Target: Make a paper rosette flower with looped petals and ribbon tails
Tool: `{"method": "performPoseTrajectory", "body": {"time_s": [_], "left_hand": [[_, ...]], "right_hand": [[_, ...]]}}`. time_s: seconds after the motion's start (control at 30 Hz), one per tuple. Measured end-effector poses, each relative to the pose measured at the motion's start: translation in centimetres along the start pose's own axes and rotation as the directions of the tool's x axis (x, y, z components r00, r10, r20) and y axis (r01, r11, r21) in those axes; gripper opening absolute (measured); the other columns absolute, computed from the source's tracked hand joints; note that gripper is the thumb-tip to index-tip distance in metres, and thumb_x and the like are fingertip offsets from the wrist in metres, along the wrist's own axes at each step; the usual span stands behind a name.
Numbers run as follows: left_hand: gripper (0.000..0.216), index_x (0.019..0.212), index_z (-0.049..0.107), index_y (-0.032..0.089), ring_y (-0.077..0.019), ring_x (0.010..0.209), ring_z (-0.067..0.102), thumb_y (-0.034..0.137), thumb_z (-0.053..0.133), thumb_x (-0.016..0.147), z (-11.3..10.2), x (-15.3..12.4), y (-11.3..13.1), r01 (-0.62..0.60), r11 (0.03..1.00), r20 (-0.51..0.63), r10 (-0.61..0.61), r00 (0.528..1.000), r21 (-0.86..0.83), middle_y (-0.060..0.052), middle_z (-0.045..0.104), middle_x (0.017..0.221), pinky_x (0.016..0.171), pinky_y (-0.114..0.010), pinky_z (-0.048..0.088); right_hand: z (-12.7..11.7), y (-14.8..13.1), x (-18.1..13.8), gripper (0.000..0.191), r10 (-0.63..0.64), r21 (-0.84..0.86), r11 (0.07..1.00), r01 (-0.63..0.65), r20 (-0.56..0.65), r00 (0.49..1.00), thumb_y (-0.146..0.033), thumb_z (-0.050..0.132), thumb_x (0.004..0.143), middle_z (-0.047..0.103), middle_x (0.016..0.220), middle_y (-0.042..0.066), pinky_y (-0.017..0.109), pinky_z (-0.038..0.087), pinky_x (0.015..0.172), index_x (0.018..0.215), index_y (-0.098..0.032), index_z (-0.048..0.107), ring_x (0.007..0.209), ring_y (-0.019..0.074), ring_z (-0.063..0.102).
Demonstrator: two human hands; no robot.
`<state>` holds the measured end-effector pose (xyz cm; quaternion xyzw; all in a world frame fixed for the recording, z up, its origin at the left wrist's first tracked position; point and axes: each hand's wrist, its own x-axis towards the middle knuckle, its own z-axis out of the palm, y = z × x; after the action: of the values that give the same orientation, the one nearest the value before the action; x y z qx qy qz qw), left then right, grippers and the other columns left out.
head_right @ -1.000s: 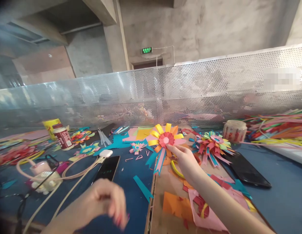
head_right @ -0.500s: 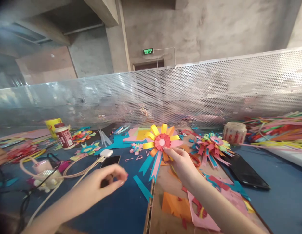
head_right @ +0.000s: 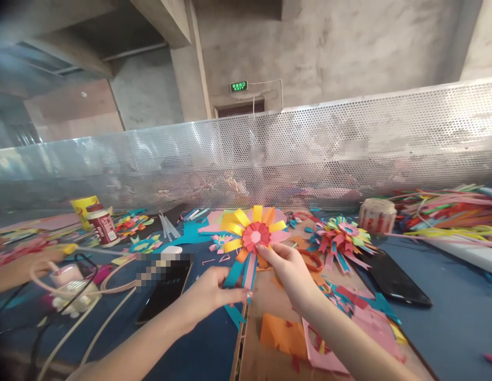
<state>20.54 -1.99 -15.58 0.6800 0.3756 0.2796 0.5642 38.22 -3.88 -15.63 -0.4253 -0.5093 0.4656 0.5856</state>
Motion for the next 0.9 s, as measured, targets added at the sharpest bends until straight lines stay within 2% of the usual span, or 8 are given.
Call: {"method": "performPoseTrajectory", "body": {"time_s": [0.2, 0.27, 0.37, 0.4, 0.47, 0.6, 0.73, 0.9], "left_hand": [[0.013, 0.066, 0.068, 0.015, -0.0155, 0.065, 0.057, 0.027, 0.070, 0.067, -0.2, 0.1, -0.5, -0.020, 0.998, -0.020, 0.021, 1.000, 0.063, 0.000, 0.065, 0.066, 0.069, -0.027, 0.041], [0.014, 0.072, 0.069, 0.015, -0.0176, 0.071, 0.060, 0.028, 0.071, 0.067, -0.5, -0.1, -0.5, -0.031, 0.999, 0.052, 0.029, 0.998, 0.039, -0.002, 0.068, 0.072, 0.072, -0.028, 0.042], [0.033, 0.094, 0.068, 0.017, -0.0217, 0.091, 0.060, 0.029, 0.076, 0.064, -1.4, -0.6, 0.1, -0.065, 0.996, 0.164, 0.074, 0.984, -0.064, -0.005, 0.069, 0.093, 0.083, -0.031, 0.042], [0.039, 0.101, 0.066, 0.018, -0.0219, 0.097, 0.059, 0.030, 0.075, 0.065, -1.7, -0.7, 0.4, -0.088, 0.992, 0.152, 0.102, 0.983, -0.093, -0.005, 0.068, 0.100, 0.086, -0.031, 0.041], [0.042, 0.106, 0.064, 0.020, -0.0204, 0.100, 0.057, 0.037, 0.072, 0.069, -2.1, -0.7, 1.1, -0.118, 0.988, 0.039, 0.123, 0.992, -0.101, -0.005, 0.066, 0.105, 0.086, -0.029, 0.040], [0.033, 0.090, 0.068, 0.017, -0.0172, 0.077, 0.059, 0.044, 0.068, 0.071, -1.9, -0.3, 2.0, -0.066, 0.997, -0.170, 0.057, 0.984, -0.047, -0.003, 0.067, 0.083, 0.067, -0.026, 0.041], [0.022, 0.078, 0.070, 0.015, -0.0159, 0.073, 0.059, 0.036, 0.068, 0.072, -1.6, -0.2, 2.0, -0.103, 0.992, -0.190, 0.087, 0.978, -0.074, -0.002, 0.067, 0.072, 0.069, -0.025, 0.043], [0.024, 0.090, 0.072, 0.015, -0.0206, 0.090, 0.062, 0.030, 0.069, 0.071, -2.3, -0.4, 1.7, -0.088, 0.992, -0.167, 0.072, 0.983, -0.093, -0.006, 0.072, 0.086, 0.081, -0.028, 0.044]], "right_hand": [[0.1, 0.3, -0.2, 0.031, -0.007, -0.056, 0.998, 0.008, 0.009, 1.000, -0.050, 0.060, 0.077, 0.068, 0.083, 0.001, 0.025, 0.044, 0.073, 0.078, -0.020, 0.066, 0.082, 0.0203, 0.060], [0.1, 0.4, -0.3, 0.031, -0.004, -0.097, 0.995, 0.004, -0.007, 1.000, -0.050, 0.060, 0.077, 0.067, 0.081, 0.001, 0.025, 0.043, 0.071, 0.075, -0.020, 0.064, 0.082, 0.0200, 0.059], [0.4, 0.4, -0.6, 0.032, 0.000, -0.144, 0.990, 0.000, -0.001, 1.000, -0.051, 0.059, 0.078, 0.065, 0.077, 0.000, 0.024, 0.041, 0.068, 0.073, -0.020, 0.063, 0.077, 0.0180, 0.057], [0.5, 0.4, -0.6, 0.032, 0.002, -0.157, 0.988, -0.001, 0.003, 1.000, -0.051, 0.058, 0.078, 0.065, 0.077, 0.000, 0.024, 0.041, 0.067, 0.073, -0.019, 0.064, 0.076, 0.0174, 0.057], [0.8, 0.3, -0.8, 0.033, 0.000, -0.183, 0.983, 0.002, 0.011, 1.000, -0.051, 0.058, 0.079, 0.065, 0.078, 0.000, 0.024, 0.039, 0.067, 0.073, -0.019, 0.064, 0.074, 0.0166, 0.055], [1.4, 0.1, -1.0, 0.032, -0.019, -0.209, 0.977, 0.033, 0.068, 0.998, -0.050, 0.058, 0.078, 0.065, 0.077, 0.000, 0.025, 0.040, 0.068, 0.073, -0.019, 0.065, 0.077, 0.0182, 0.056], [1.8, -0.1, -1.1, 0.032, -0.002, -0.227, 0.974, 0.019, 0.076, 0.997, -0.050, 0.057, 0.079, 0.068, 0.085, 0.001, 0.027, 0.041, 0.074, 0.083, -0.020, 0.068, 0.085, 0.0213, 0.058], [2.0, 0.1, -1.0, 0.033, 0.035, -0.178, 0.984, -0.022, 0.071, 0.997, -0.051, 0.059, 0.078, 0.070, 0.088, 0.003, 0.029, 0.042, 0.078, 0.085, -0.021, 0.070, 0.091, 0.0236, 0.060]]}}
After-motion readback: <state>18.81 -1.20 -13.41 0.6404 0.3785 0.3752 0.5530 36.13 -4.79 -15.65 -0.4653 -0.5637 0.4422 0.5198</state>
